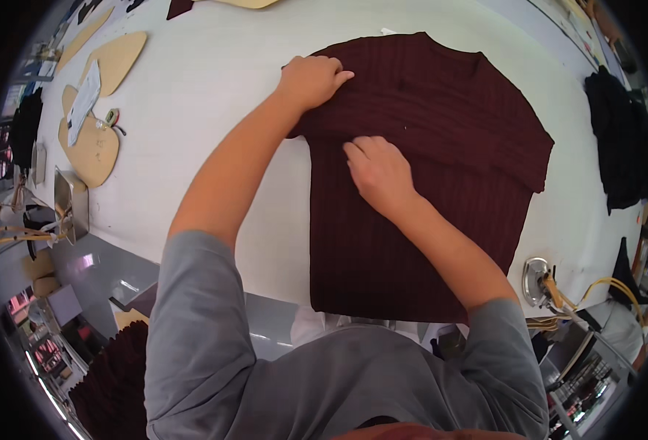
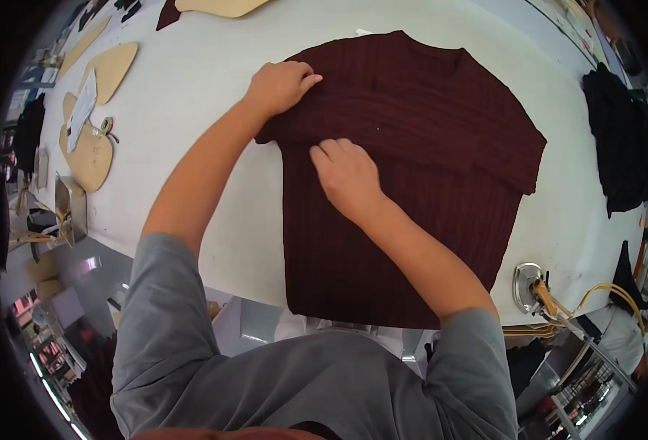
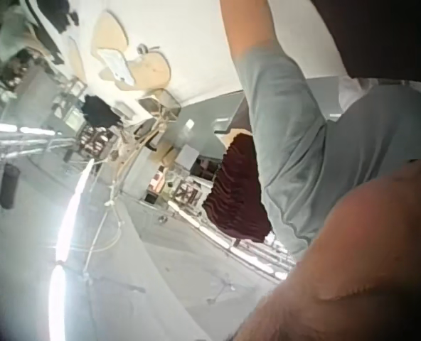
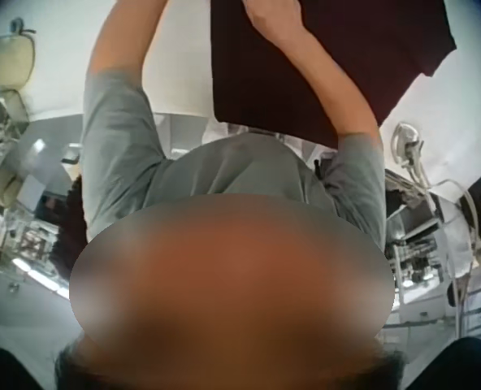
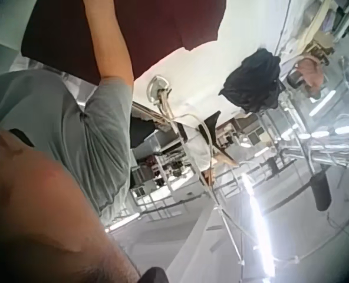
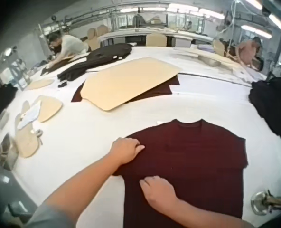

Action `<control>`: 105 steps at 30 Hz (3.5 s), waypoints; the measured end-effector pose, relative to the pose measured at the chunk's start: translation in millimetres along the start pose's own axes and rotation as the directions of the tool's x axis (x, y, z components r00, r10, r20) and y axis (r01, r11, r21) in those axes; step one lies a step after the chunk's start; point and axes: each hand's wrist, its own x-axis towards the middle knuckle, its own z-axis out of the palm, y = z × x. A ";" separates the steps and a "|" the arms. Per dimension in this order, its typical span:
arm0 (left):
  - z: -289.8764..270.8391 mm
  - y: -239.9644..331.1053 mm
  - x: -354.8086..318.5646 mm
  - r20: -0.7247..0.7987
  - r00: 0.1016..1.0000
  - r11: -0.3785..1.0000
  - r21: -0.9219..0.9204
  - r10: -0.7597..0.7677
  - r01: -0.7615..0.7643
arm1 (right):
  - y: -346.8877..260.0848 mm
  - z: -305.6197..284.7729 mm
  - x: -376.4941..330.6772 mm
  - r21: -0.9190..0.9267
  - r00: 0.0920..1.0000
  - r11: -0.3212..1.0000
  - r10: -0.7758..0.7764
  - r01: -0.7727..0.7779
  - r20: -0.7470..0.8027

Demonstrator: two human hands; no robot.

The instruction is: Ironing a maroon sweater on a pressing table in a factory.

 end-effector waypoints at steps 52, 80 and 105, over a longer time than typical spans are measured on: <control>73.7 138.7 -416.3 0.374 0.722 0.672 -0.280 -0.582 0.686 | 10.1 -256.6 -435.5 0.144 0.082 0.049 0.970 -0.988 0.228; 28.7 62.1 -127.0 -0.125 0.715 0.688 -0.426 -0.688 0.587 | 261.8 -243.2 -168.3 0.224 0.158 0.124 0.977 -0.967 0.145; 57.4 55.4 -142.4 0.397 0.503 -0.104 -0.852 -0.768 0.513 | 251.8 -217.5 -202.9 0.518 -0.212 -0.412 0.891 -0.750 0.403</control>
